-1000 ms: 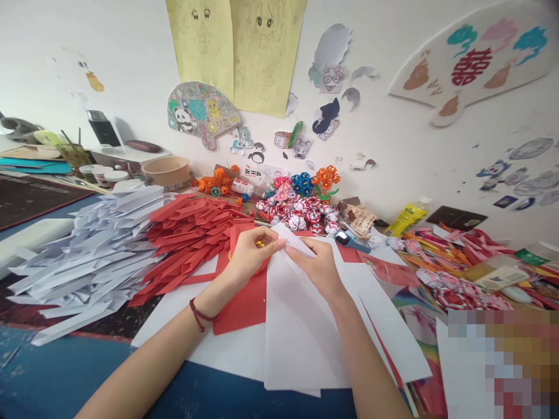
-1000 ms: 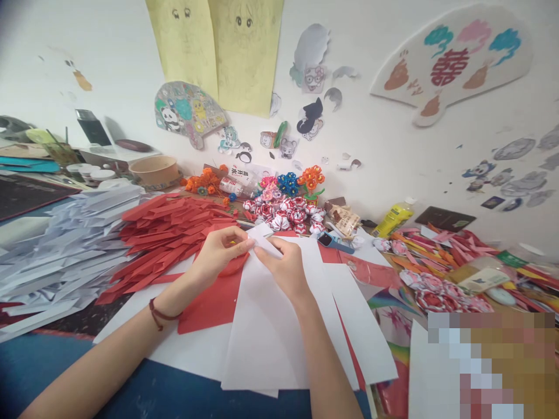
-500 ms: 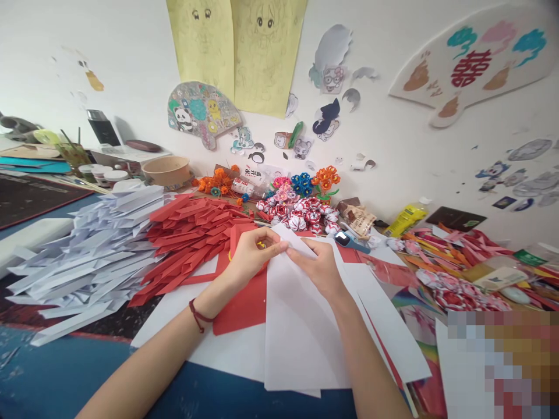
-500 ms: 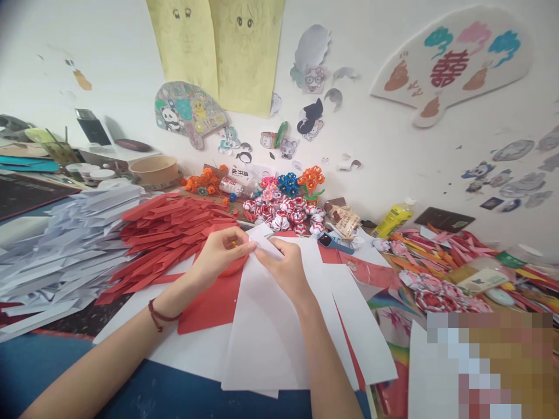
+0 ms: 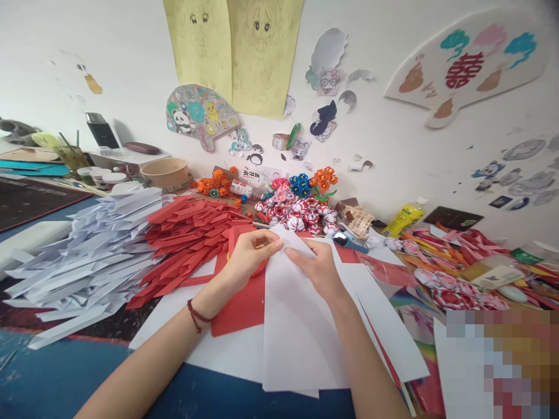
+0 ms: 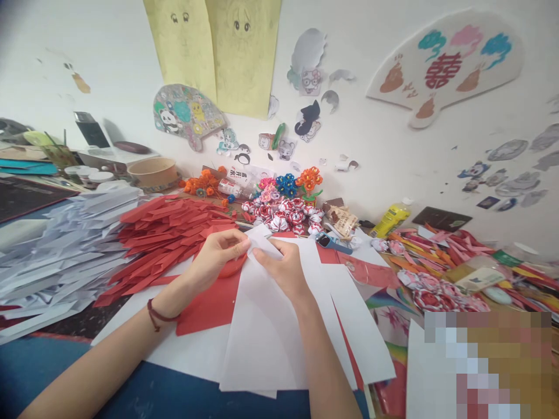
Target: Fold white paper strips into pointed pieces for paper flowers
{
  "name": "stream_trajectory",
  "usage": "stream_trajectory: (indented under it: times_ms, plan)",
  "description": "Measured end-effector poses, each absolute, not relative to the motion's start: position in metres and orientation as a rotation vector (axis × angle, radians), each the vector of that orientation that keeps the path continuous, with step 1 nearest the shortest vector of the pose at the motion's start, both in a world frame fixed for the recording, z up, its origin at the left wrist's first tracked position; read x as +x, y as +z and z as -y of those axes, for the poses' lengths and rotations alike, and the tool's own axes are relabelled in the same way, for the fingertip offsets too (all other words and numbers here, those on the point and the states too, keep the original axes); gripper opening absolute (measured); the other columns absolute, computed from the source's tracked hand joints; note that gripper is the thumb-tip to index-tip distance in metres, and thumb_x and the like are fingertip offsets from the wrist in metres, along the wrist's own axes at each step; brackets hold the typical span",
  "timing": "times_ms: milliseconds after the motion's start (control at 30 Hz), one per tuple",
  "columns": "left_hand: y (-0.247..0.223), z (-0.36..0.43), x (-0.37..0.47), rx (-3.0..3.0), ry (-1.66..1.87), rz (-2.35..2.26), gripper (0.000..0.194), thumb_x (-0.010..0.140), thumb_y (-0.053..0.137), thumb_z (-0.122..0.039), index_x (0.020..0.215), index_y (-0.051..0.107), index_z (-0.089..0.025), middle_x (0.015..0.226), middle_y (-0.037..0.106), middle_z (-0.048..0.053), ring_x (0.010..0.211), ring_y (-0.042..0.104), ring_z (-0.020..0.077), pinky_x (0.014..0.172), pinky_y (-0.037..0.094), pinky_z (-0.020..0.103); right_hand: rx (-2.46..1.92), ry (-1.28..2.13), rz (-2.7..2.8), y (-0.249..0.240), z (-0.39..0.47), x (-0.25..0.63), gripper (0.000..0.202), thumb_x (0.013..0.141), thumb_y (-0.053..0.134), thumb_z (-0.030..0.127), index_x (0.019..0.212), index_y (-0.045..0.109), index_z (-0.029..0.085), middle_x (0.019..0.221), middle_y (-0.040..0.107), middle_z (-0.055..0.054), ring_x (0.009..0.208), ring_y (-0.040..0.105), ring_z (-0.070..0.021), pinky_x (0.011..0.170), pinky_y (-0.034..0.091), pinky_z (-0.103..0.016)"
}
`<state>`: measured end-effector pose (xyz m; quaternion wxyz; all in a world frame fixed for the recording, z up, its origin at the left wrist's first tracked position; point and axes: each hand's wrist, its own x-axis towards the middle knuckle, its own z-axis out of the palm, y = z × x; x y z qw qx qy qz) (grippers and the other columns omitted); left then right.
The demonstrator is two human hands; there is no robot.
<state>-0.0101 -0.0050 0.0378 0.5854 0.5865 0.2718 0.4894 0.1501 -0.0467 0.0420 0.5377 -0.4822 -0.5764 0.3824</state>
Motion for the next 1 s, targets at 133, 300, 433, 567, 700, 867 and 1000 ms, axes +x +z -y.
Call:
stream_trajectory:
  times_ms: [133,300,433,567,700,867,1000]
  plan:
    - [0.0370,0.0053,-0.0095,1.385,1.155,-0.641,0.029,0.070,0.075,-0.040,0.072,0.063,-0.014,0.070,0.057,0.000,0.064,0.048,0.0098,0.059,0.037,0.021,-1.165,0.884,1.370,0.0411,0.0460,0.1497,0.026,0.070,0.069,0.040,0.072,0.066,0.015,0.059,0.050,0.003,0.050,0.040,-0.0090,0.044,0.032,-0.021]
    - [0.0369,0.0056,-0.0090,1.381,1.166,-0.636,0.028,0.070,0.076,-0.039,0.071,0.063,-0.014,0.071,0.057,0.000,0.065,0.048,0.0098,0.061,0.037,0.021,-1.161,0.886,1.368,0.0395,0.0450,0.1501,0.027,0.071,0.069,0.041,0.072,0.065,0.015,0.060,0.050,0.003,0.051,0.040,-0.0092,0.045,0.032,-0.021]
    - [0.0371,0.0061,-0.0086,1.378,1.163,-0.620,0.025,0.072,0.074,-0.036,0.073,0.062,-0.014,0.073,0.057,0.000,0.067,0.049,0.0097,0.062,0.038,0.020,-1.152,0.887,1.368,0.0387,0.0449,0.1503,0.026,0.071,0.069,0.041,0.072,0.065,0.015,0.059,0.049,0.003,0.051,0.039,-0.0089,0.045,0.031,-0.021]
    - [0.0366,0.0065,-0.0080,1.391,1.163,-0.634,0.024,0.074,0.073,-0.035,0.073,0.062,-0.013,0.072,0.057,0.000,0.067,0.048,0.0094,0.062,0.037,0.020,-1.128,0.889,1.374,0.0372,0.0442,0.1506,0.026,0.073,0.069,0.040,0.070,0.062,0.015,0.059,0.046,0.003,0.051,0.038,-0.0084,0.045,0.028,-0.021]
    - [0.0371,0.0068,-0.0078,1.406,1.178,-0.674,0.026,0.074,0.072,-0.037,0.073,0.063,-0.013,0.072,0.057,0.000,0.066,0.048,0.0096,0.060,0.037,0.020,-1.136,0.899,1.371,0.0369,0.0442,0.1506,0.027,0.073,0.070,0.041,0.071,0.063,0.015,0.060,0.048,0.003,0.051,0.039,-0.0089,0.045,0.030,-0.021]
    - [0.0394,0.0058,-0.0097,1.390,1.221,-0.692,0.028,0.070,0.075,-0.038,0.072,0.063,-0.013,0.070,0.058,0.000,0.065,0.048,0.0097,0.059,0.037,0.020,-1.120,0.946,1.378,0.0396,0.0457,0.1517,0.031,0.076,0.067,0.044,0.069,0.061,0.015,0.056,0.047,0.003,0.049,0.040,-0.0095,0.042,0.032,-0.021]
    - [0.0399,0.0057,-0.0111,1.352,1.226,-0.685,0.027,0.071,0.075,-0.037,0.074,0.063,-0.013,0.073,0.060,0.001,0.068,0.051,0.0111,0.062,0.039,0.020,-1.125,0.905,1.412,0.0402,0.0456,0.1537,0.034,0.078,0.065,0.045,0.064,0.058,0.015,0.054,0.049,0.002,0.048,0.044,-0.0105,0.044,0.035,-0.022]
